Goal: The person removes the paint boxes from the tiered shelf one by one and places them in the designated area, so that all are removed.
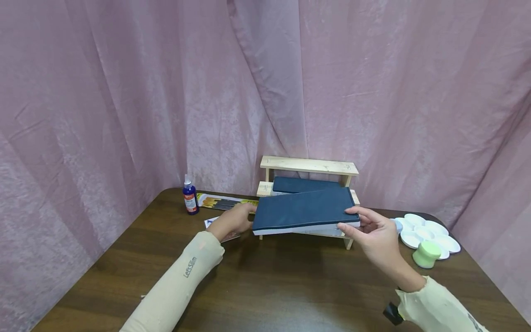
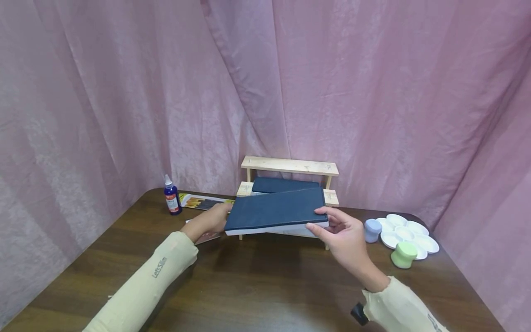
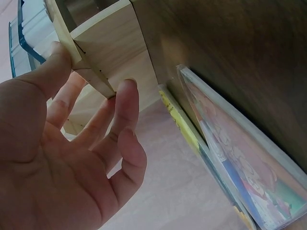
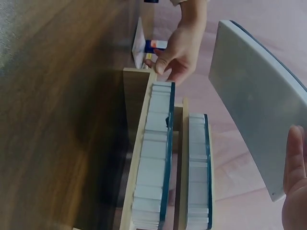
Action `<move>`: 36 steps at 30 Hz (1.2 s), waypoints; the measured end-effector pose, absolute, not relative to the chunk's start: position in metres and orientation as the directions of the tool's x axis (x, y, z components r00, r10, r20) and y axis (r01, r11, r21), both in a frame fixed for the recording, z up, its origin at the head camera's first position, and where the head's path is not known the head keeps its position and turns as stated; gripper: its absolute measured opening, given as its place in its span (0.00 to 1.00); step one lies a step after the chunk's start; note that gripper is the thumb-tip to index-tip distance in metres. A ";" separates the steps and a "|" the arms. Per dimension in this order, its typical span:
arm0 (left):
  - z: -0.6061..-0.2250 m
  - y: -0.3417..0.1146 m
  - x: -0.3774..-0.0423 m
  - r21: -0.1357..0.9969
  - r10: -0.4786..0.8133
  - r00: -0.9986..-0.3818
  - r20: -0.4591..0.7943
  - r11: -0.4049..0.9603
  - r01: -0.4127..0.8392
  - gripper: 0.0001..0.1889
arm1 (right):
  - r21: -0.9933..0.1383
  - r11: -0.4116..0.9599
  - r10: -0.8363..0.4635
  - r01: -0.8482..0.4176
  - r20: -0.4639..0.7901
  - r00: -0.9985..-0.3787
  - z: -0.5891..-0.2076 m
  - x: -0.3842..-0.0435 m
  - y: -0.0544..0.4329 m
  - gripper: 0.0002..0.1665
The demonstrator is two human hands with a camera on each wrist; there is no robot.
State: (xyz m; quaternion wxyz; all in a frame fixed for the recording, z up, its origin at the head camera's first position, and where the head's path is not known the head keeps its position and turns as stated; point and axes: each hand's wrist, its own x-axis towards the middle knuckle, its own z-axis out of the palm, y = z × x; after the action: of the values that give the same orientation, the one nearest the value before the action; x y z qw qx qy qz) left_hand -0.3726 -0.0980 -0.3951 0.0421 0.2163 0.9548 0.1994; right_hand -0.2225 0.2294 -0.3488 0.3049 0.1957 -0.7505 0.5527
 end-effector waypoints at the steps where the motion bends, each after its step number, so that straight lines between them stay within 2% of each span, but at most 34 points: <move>1: -0.395 -0.098 -0.373 0.402 0.429 -0.903 0.003 0.826 0.394 0.18 | -0.708 0.307 0.037 -0.636 0.677 -0.735 -0.349 -0.221 0.229 0.24; 11: -0.396 -0.099 -0.371 0.415 0.441 -0.897 0.015 0.814 0.407 0.14 | -0.686 0.347 0.027 -0.639 0.689 -0.725 -0.356 -0.214 0.230 0.25; 17: -0.396 -0.099 -0.372 0.441 0.410 -0.912 -0.034 0.825 0.354 0.18 | -0.671 0.359 -0.009 -0.648 0.692 -0.722 -0.360 -0.208 0.233 0.25; 22: -0.397 -0.100 -0.372 0.485 0.408 -0.912 -0.042 0.806 0.339 0.17 | -0.680 0.358 -0.024 -0.640 0.678 -0.734 -0.361 -0.203 0.233 0.25; 30: -0.397 -0.100 -0.371 0.498 0.420 -0.907 -0.028 0.793 0.352 0.17 | -0.694 0.308 -0.062 -0.651 0.668 -0.741 -0.367 -0.195 0.233 0.25; 36: -0.398 -0.099 -0.372 0.518 0.412 -0.911 -0.023 0.784 0.342 0.18 | -0.717 0.192 -0.111 -0.670 0.662 -0.741 -0.376 -0.192 0.234 0.24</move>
State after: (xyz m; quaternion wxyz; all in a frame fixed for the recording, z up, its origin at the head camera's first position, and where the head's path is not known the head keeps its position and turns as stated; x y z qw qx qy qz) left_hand -0.3723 -0.0993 -0.3984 0.0675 0.2000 0.9421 0.2605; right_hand -0.1916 0.2335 -0.3757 0.2421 0.2664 -0.7332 0.5770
